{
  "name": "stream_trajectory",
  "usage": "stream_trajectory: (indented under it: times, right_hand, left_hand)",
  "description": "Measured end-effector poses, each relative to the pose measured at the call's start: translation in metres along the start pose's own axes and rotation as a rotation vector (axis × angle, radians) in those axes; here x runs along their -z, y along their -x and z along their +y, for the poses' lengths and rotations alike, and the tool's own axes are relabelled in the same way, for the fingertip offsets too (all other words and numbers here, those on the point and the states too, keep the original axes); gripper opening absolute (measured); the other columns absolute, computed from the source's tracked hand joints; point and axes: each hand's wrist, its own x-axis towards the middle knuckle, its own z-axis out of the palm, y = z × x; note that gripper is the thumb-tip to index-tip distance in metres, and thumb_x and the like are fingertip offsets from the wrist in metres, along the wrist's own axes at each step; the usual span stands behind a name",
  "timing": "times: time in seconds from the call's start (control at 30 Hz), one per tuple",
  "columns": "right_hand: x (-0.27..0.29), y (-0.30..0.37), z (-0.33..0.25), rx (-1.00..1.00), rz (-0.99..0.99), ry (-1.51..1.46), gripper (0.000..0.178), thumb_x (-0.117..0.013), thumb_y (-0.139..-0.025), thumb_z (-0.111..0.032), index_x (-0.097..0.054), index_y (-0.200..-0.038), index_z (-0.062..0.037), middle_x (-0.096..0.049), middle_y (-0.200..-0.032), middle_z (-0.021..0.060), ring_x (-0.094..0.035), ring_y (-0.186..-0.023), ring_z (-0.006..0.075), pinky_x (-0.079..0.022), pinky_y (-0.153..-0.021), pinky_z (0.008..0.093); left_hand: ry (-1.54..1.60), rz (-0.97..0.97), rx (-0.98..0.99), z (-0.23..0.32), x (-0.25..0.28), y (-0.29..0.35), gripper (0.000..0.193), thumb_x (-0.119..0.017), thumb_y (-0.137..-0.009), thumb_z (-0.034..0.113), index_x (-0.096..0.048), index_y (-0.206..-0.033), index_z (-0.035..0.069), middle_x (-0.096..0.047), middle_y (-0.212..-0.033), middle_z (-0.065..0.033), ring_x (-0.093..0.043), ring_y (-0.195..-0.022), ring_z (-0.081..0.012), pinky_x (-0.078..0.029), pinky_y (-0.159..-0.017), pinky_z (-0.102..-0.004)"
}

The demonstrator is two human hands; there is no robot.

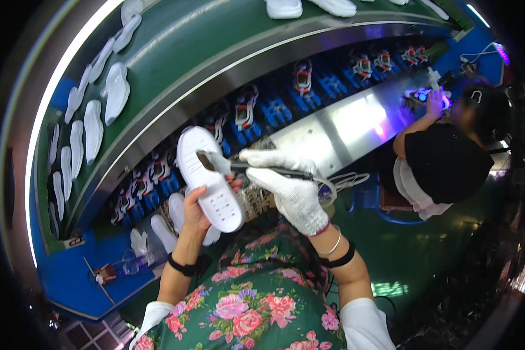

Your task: Applying a liquid adhesive coating to the bottom of white shoe soles using a brush in a manufacturing setting.

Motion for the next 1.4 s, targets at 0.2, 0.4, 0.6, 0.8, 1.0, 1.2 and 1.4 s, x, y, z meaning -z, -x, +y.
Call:
stream_trajectory:
  times: [0.2,0.4,0.6,0.8,1.0,1.2,1.4]
  right_hand:
    - [-0.023,-0.013,-0.005,0.437,-0.156,0.716,0.021,-0.076,-0.080,0.000,-0.075,-0.101,0.0022,-0.075,-0.097,0.0127,-0.071,-0.086,0.0160,-0.057,-0.077,0.0288]
    - [-0.030,-0.027,0.004,0.754,-0.157,0.935,0.022,-0.078,-0.072,0.001,-0.076,-0.095,-0.0009,-0.075,-0.095,0.0148,-0.071,-0.081,0.0243,-0.054,-0.077,0.0344]
    - [-0.044,-0.005,0.008,0.885,-0.356,1.133,0.030,-0.073,-0.074,0.000,-0.075,-0.104,-0.0042,-0.074,-0.105,0.0151,-0.071,-0.094,0.0293,-0.055,-0.082,0.0380]
    - [-0.026,-0.012,0.024,0.704,-0.220,0.826,0.025,-0.076,-0.076,-0.001,-0.076,-0.100,-0.0031,-0.074,-0.099,0.0160,-0.071,-0.094,0.0278,-0.056,-0.083,0.0370]
    - [-0.027,-0.003,0.024,0.905,-0.369,1.045,0.021,-0.076,-0.076,-0.006,-0.075,-0.097,-0.0040,-0.074,-0.101,0.0159,-0.071,-0.088,0.0301,-0.056,-0.080,0.0371]
    - [-0.012,-0.012,0.021,0.788,-0.321,0.842,0.024,-0.074,-0.079,-0.008,-0.075,-0.103,-0.0066,-0.074,-0.103,0.0111,-0.070,-0.092,0.0274,-0.056,-0.077,0.0365]
    - [-0.016,0.007,0.025,0.670,-0.501,0.838,0.021,-0.076,-0.075,-0.007,-0.076,-0.096,-0.0078,-0.075,-0.103,0.0108,-0.071,-0.090,0.0255,-0.056,-0.079,0.0366]
  left_hand:
    - [0.620,-0.321,0.030,-0.007,-0.029,-0.007,0.108,-0.026,-0.085,0.088,-0.045,-0.143,0.000,-0.058,-0.135,-0.0210,-0.058,-0.122,-0.0363,-0.044,-0.108,-0.0498]
    - [0.045,0.146,-0.173,-0.015,-0.054,-0.004,0.096,-0.023,-0.090,0.083,-0.038,-0.151,0.011,-0.050,-0.146,-0.0116,-0.051,-0.131,-0.0292,-0.041,-0.111,-0.0429]
    - [-0.001,0.089,-0.156,-0.028,-0.038,-0.002,0.097,-0.021,-0.091,0.083,-0.035,-0.152,0.009,-0.049,-0.146,-0.0116,-0.050,-0.132,-0.0268,-0.039,-0.113,-0.0402]
    - [0.010,0.193,-0.177,-0.019,-0.045,-0.003,0.097,-0.024,-0.090,0.084,-0.037,-0.150,0.009,-0.054,-0.140,-0.0132,-0.057,-0.124,-0.0267,-0.048,-0.105,-0.0416]
    - [-0.019,0.134,-0.137,-0.019,-0.028,-0.004,0.093,-0.022,-0.092,0.081,-0.034,-0.152,0.011,-0.049,-0.146,-0.0117,-0.050,-0.132,-0.0272,-0.040,-0.112,-0.0418]
    - [0.180,0.147,-0.130,-0.031,0.002,-0.012,0.092,-0.028,-0.090,0.083,-0.039,-0.147,0.012,-0.055,-0.135,-0.0104,-0.057,-0.122,-0.0255,-0.047,-0.105,-0.0406]
    - [0.203,0.173,-0.139,-0.017,-0.017,-0.019,0.093,-0.025,-0.090,0.084,-0.045,-0.141,0.009,-0.061,-0.123,-0.0125,-0.062,-0.108,-0.0260,-0.054,-0.091,-0.0395]
